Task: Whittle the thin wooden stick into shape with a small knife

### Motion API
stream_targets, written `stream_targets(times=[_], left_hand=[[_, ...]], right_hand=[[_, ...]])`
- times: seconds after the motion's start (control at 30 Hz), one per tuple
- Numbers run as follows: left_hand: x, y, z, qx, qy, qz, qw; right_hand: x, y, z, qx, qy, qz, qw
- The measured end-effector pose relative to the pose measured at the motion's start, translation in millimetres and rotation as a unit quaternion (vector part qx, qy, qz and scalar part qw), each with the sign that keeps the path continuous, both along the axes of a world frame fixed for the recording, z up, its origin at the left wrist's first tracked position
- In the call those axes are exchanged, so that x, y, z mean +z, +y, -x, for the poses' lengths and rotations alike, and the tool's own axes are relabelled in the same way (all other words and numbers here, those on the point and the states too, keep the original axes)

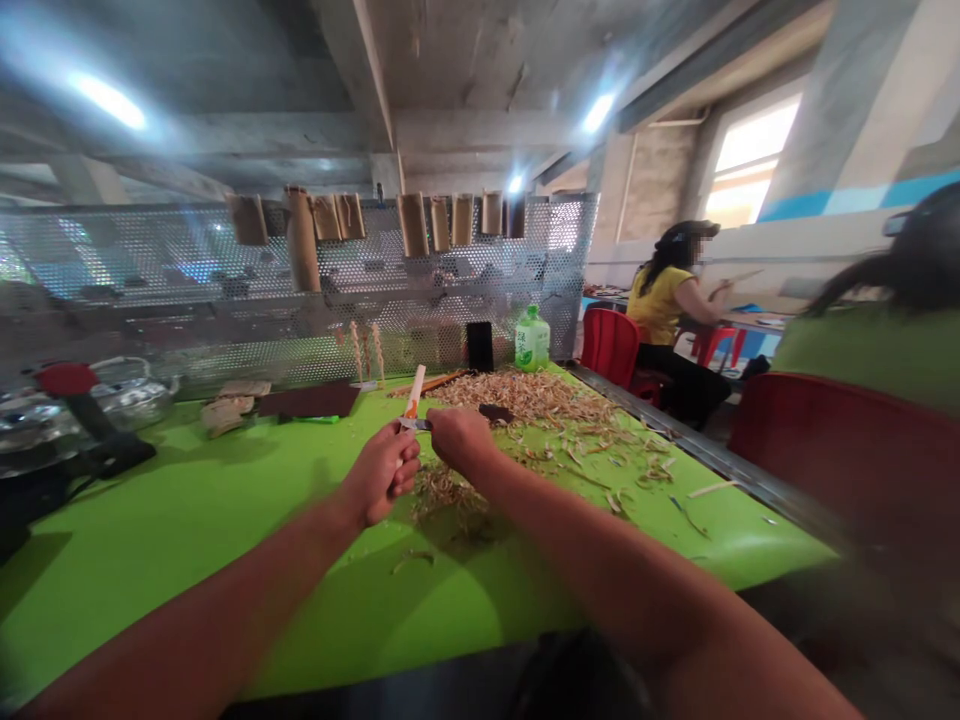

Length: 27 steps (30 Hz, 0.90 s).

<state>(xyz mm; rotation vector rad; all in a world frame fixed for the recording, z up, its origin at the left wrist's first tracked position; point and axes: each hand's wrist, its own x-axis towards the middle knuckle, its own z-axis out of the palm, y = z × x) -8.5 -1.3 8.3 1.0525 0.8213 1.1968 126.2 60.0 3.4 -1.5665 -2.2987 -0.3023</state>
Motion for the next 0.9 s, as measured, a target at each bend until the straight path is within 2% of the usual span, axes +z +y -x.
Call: stream_targets(times=[0.2, 0.3, 0.33, 0.43, 0.53, 0.73, 0.9], left_hand=[[5.3, -11.3, -4.9, -0.009, -0.001, 0.032, 0.999], [3.7, -25.0, -9.7, -0.052, 0.027, 0.034, 0.998], [2.9, -28.7, -11.5, -0.073, 0.031, 0.030, 0.996], [0.7, -30.2, -14.3, -0.082, 0.018, 0.012, 0.996], [-2.5, -17.1, -9.3, -0.043, 0.008, -0.002, 0.999], [-8.9, 3.9, 1.9, 0.006, 0.029, -0.011, 1.000], [-7.8, 1.6, -1.8, 0.041, 0.075, -0.059, 0.995]], right_hand=[[5.4, 14.6, -9.6, -0.034, 0.032, 0.016, 0.999], [11.4, 31.2, -38.5, -0.120, 0.073, 0.028, 0.990], [12.6, 37.1, -50.1, -0.171, 0.093, 0.038, 0.980], [12.6, 48.7, -73.2, -0.221, 0.118, 0.040, 0.967], [8.3, 45.3, -62.8, -0.193, 0.129, 0.043, 0.972], [0.9, 10.7, -6.3, -0.035, 0.062, 0.040, 0.997], [3.0, -3.1, 2.9, -0.035, 0.019, 0.065, 0.997]])
